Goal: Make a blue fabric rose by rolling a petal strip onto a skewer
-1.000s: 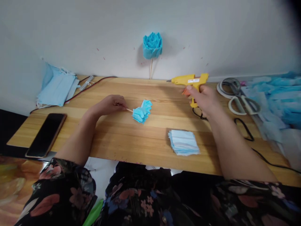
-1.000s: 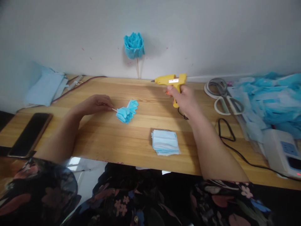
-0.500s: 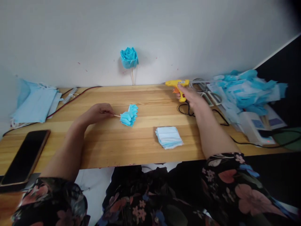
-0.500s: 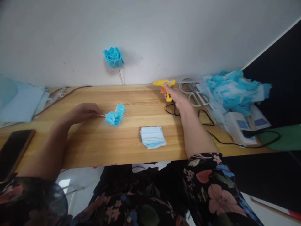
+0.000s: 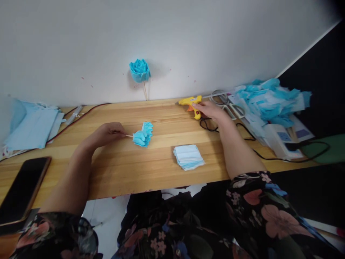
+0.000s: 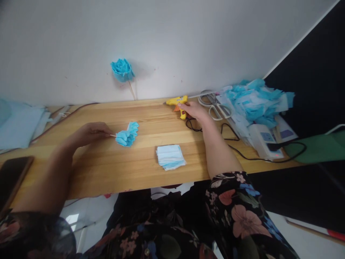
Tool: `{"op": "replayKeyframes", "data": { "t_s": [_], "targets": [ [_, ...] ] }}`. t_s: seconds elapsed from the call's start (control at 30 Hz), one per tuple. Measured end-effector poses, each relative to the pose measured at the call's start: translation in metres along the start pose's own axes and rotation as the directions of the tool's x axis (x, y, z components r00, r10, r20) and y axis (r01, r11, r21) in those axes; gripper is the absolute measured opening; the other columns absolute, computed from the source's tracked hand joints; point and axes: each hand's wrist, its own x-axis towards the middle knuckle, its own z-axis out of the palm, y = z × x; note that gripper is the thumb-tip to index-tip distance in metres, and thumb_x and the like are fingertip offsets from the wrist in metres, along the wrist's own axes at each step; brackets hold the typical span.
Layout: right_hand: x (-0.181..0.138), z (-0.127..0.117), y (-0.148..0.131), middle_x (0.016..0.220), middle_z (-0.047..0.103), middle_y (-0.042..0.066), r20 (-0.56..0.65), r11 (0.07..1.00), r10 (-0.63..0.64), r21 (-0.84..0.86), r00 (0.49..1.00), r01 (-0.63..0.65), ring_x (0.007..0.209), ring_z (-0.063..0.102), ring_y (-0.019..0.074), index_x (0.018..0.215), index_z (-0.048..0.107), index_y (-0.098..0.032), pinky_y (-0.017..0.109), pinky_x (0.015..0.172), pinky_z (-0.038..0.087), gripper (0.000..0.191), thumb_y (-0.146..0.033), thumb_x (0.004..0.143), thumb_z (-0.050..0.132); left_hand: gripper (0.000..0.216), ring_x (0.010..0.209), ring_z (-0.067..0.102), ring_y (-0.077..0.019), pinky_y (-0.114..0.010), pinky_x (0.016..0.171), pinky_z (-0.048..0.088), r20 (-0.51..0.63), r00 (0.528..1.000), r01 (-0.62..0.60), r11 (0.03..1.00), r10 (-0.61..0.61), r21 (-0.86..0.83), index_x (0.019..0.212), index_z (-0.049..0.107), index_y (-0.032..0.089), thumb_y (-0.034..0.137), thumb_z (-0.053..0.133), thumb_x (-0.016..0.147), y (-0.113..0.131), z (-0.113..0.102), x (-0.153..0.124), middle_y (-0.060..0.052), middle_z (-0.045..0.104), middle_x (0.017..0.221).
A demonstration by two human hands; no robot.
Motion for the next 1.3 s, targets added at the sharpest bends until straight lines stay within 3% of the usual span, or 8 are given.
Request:
{"op": "replayKeyframes", "data": {
  "t_s": [0.17,0.37,0.53,0.8,0.97,1.13,1.23,1.3],
  "targets": [
    [0.002,-0.006,0.008,0.071,0.073,0.011,-0.066,0.999,0.037,0.014,0.997,-0.037,0.065,0.064,0.0215,0.073,0.072,-0.02,0.034,0.063,0.05,0.051,-0.066,0.092,0.063,0.031,0.081,0.067,-0.0171,-0.024,0.074,0.049,0.003,1.0,-0.003,1.0,0.003,0.01,0.089,0.079,0.023,0.051,0.066,0.092,-0.004,0.0,0.0,-0.004,0.075,0.088],
    [-0.017,-0.007,0.005,0.094,0.08,0.007,0.036,0.997,-0.053,0.049,0.998,0.051,0.085,0.07,0.0205,0.085,0.075,-0.021,0.033,0.082,0.053,0.029,-0.045,0.095,0.064,0.033,0.084,0.068,-0.0178,-0.025,0.077,0.049,0.019,1.0,-0.002,0.998,0.001,0.063,0.091,0.08,0.023,0.052,0.066,0.092,-0.011,0.0,0.003,-0.005,0.076,0.09],
    [-0.025,0.0,0.002,0.094,0.079,0.004,-0.034,0.989,-0.095,-0.12,0.995,0.09,0.087,0.067,0.02,0.089,0.075,-0.019,0.031,0.085,0.049,0.019,-0.037,0.086,0.072,0.036,0.082,0.068,-0.0172,-0.023,0.076,0.05,0.003,1.0,-0.025,0.997,0.025,0.067,0.089,0.081,0.023,0.056,0.065,0.091,-0.005,-0.001,0.004,-0.004,0.077,0.088],
    [-0.025,0.01,0.001,0.087,0.076,0.005,-0.081,0.993,-0.073,-0.099,0.994,0.065,0.079,0.064,0.0187,0.086,0.072,-0.018,0.03,0.079,0.048,0.027,-0.043,0.081,0.078,0.038,0.082,0.069,-0.0178,-0.026,0.076,0.052,-0.02,1.0,-0.019,1.0,0.02,0.018,0.091,0.084,0.024,0.058,0.066,0.089,-0.007,0.001,0.006,-0.005,0.076,0.088],
    [-0.034,0.016,0.001,0.097,0.079,0.009,-0.163,0.991,-0.077,-0.123,0.984,0.057,0.088,0.068,0.0232,0.093,0.073,-0.018,0.032,0.081,0.049,0.039,-0.055,0.094,0.063,0.038,0.078,0.067,-0.0171,-0.026,0.074,0.051,-0.052,0.997,-0.05,0.999,0.05,0.005,0.089,0.083,0.025,0.059,0.066,0.088,-0.011,0.004,0.007,-0.004,0.074,0.083],
    [-0.04,0.022,0.006,0.112,0.08,0.013,-0.223,0.966,-0.155,-0.236,0.962,0.1,0.106,0.071,0.0283,0.105,0.075,-0.018,0.036,0.092,0.051,0.048,-0.058,0.102,0.048,0.038,0.081,0.068,-0.0176,-0.027,0.077,0.051,-0.04,0.997,-0.059,0.998,0.059,0.003,0.09,0.082,0.023,0.058,0.066,0.089,-0.013,0.003,0.008,-0.005,0.075,0.086],
    [-0.041,0.022,0.008,0.123,0.078,0.013,-0.159,0.963,-0.176,-0.233,0.971,0.137,0.11,0.071,0.0268,0.127,0.07,-0.017,0.038,0.096,0.052,0.045,-0.05,0.098,0.059,0.038,0.085,0.069,-0.0184,-0.027,0.079,0.051,-0.013,0.999,-0.033,0.999,0.033,0.007,0.092,0.082,0.023,0.057,0.065,0.089,-0.013,0.002,0.008,-0.005,0.075,0.089],
    [-0.043,0.02,0.008,0.124,0.077,0.013,-0.11,0.954,-0.185,-0.258,0.977,0.152,0.108,0.072,0.0263,0.142,0.062,-0.017,0.04,0.096,0.054,0.058,-0.045,0.092,0.069,0.039,0.086,0.069,-0.0189,-0.027,0.079,0.051,0.0,1.0,-0.004,1.0,0.004,0.012,0.093,0.082,0.024,0.058,0.064,0.089,-0.012,0.003,0.008,-0.004,0.075,0.09]
  ]
}}
